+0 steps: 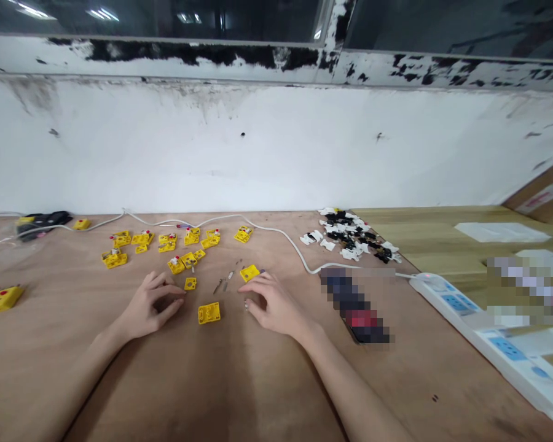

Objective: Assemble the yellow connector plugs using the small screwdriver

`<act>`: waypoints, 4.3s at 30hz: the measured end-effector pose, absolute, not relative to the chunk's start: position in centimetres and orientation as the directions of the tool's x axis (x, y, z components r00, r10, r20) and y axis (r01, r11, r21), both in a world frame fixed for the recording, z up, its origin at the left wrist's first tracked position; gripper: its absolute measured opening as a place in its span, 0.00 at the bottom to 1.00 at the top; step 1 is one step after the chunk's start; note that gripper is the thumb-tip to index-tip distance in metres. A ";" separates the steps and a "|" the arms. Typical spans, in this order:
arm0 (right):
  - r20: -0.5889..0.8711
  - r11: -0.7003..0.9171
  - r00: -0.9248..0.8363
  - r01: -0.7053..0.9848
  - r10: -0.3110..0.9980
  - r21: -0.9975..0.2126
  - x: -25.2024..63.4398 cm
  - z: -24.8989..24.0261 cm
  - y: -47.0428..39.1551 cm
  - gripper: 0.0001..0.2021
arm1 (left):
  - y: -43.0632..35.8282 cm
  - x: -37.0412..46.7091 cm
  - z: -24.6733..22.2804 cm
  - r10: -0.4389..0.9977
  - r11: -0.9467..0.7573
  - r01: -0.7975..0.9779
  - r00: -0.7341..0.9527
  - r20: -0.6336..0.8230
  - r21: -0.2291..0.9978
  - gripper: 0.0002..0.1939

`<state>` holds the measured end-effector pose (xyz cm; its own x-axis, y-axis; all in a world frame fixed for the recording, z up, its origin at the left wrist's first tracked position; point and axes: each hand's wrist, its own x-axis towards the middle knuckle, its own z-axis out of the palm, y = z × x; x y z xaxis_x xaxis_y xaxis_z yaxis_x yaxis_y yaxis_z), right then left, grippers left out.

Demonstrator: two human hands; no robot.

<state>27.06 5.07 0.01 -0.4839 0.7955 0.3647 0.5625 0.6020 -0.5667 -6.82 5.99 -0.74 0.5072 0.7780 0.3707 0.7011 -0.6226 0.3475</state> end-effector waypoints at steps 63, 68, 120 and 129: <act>0.190 0.370 -0.385 0.475 0.903 -0.799 19.9 -2.6 1.5 0.25 | 2.5 -2.9 -0.3 0.540 -0.830 0.414 0.763 0.356 0.374 0.10; 0.174 0.357 -0.382 0.487 0.908 -0.797 19.9 -2.4 1.6 0.25 | 2.6 -3.0 -0.5 0.545 -0.826 0.425 0.769 0.333 0.371 0.13; 0.185 0.231 0.273 -0.148 0.944 -0.962 26.8 0.0 7.8 0.17 | 1.4 -0.3 -1.1 0.530 -0.821 0.310 0.724 0.441 0.478 0.09; 0.269 0.282 0.439 0.037 0.857 -0.959 28.2 -1.3 9.1 0.20 | 1.4 -0.3 -1.0 0.537 -0.814 0.318 0.730 0.423 0.486 0.09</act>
